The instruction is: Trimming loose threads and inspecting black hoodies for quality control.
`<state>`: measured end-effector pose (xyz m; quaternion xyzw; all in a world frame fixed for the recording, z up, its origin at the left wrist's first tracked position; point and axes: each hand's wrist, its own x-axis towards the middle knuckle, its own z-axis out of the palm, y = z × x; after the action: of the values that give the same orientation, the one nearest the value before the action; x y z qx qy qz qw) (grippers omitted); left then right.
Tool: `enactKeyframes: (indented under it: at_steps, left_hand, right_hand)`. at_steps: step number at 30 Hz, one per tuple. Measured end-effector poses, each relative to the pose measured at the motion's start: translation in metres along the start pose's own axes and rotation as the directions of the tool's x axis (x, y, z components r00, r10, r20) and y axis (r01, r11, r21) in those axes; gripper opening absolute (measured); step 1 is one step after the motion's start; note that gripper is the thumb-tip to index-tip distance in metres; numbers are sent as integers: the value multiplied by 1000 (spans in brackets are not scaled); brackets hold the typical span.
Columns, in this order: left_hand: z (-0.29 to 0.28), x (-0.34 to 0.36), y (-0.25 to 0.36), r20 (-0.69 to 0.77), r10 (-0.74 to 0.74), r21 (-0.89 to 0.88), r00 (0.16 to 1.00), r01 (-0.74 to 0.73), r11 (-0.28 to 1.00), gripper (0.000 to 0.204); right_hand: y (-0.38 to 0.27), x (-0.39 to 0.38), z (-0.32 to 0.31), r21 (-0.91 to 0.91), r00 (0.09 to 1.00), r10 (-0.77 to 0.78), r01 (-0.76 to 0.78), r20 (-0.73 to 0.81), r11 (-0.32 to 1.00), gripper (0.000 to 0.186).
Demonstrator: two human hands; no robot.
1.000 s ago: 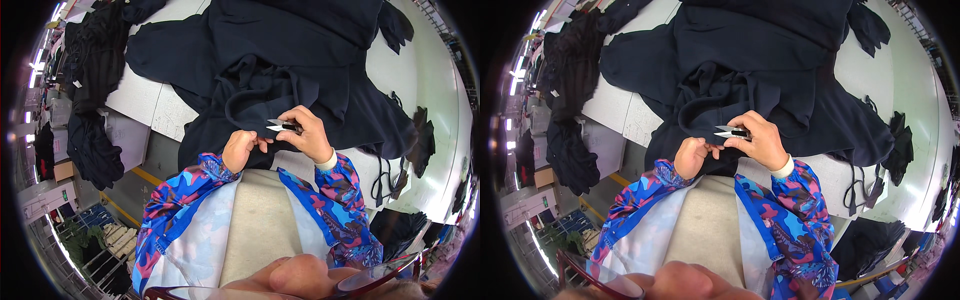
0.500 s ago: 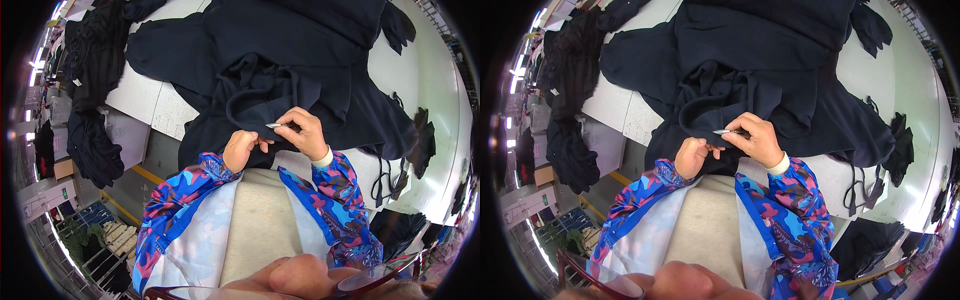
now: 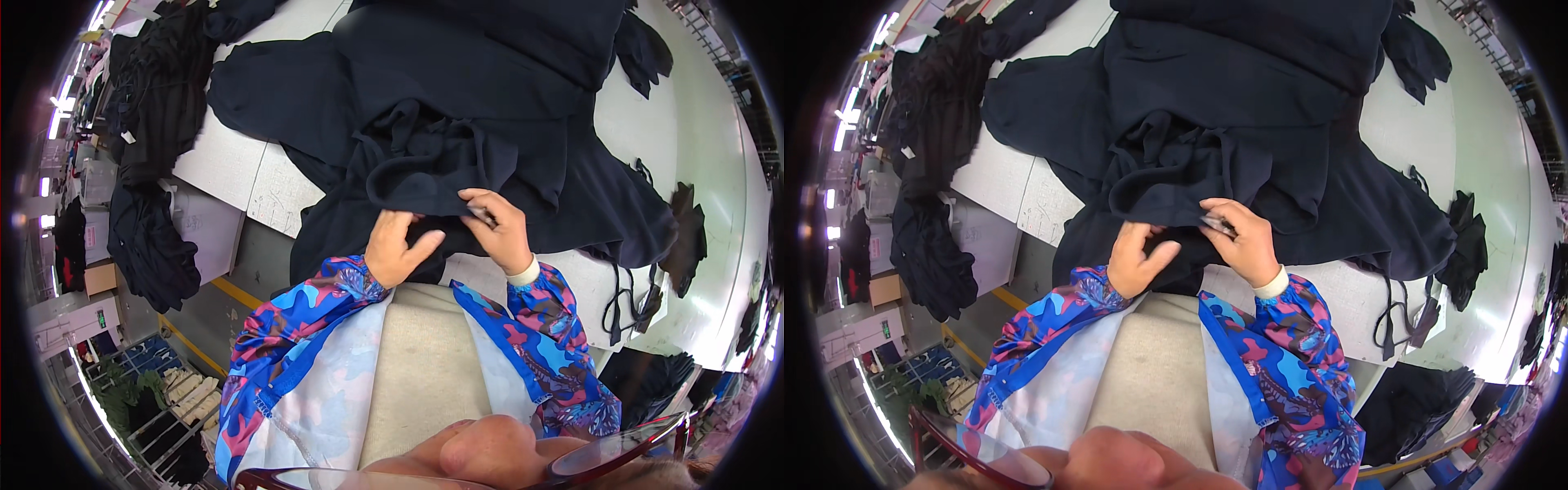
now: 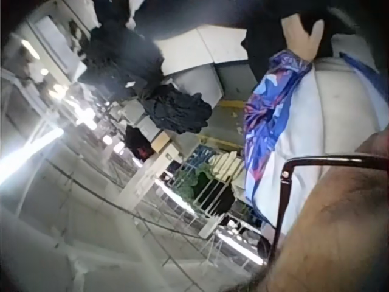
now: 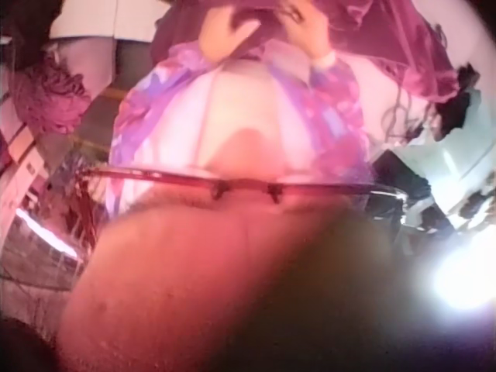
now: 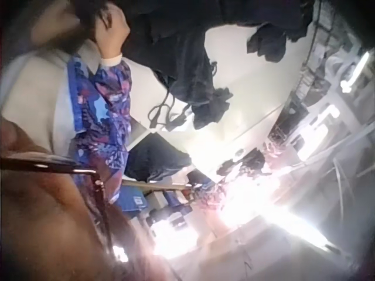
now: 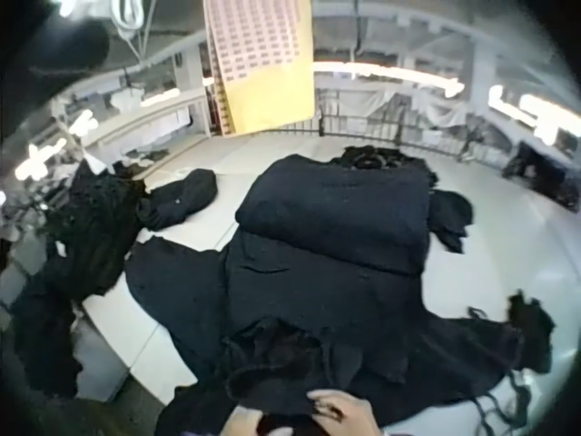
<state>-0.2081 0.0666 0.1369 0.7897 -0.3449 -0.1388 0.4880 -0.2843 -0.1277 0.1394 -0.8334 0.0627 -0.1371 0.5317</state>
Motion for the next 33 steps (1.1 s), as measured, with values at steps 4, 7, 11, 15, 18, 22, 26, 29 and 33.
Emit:
enactKeyframes:
  at_steps: [4,7,11,15,18,22,26,29,33]
  left_hand:
    - [9,11,-4,-12,-151,386,988,144,911,74]
    - [17,23,-10,223,-261,542,939,103,834,61]
    - [-2,31,-8,280,-34,456,959,-102,884,36]
    - [-93,18,16,-265,17,43,964,-5,999,23]
    - [-180,-16,50,-165,-189,-433,968,100,896,19]
    - [-218,-64,62,393,-100,-56,914,132,990,21]
    - [-175,-100,21,729,-537,432,425,323,842,32]
    - [-183,-110,-4,678,-567,446,468,352,823,33]
    - [-191,-54,-27,36,-252,514,967,198,835,23]
  right_hand:
    - [-19,18,-7,146,992,113,-105,-50,984,14]
    - [-40,40,-8,202,995,89,-94,32,975,20]
    - [-76,69,-13,235,1000,16,-13,-11,972,19]
    - [-110,94,-37,195,987,36,-5,-155,981,17]
    - [-122,96,-35,190,990,-103,120,-94,974,17]
    - [-112,75,4,408,854,-215,4,474,913,19]
    - [-79,24,92,342,582,-169,-200,795,918,25]
    - [-53,-16,124,272,618,-227,21,753,962,28]
    - [-41,-28,126,281,632,-257,63,731,957,28]
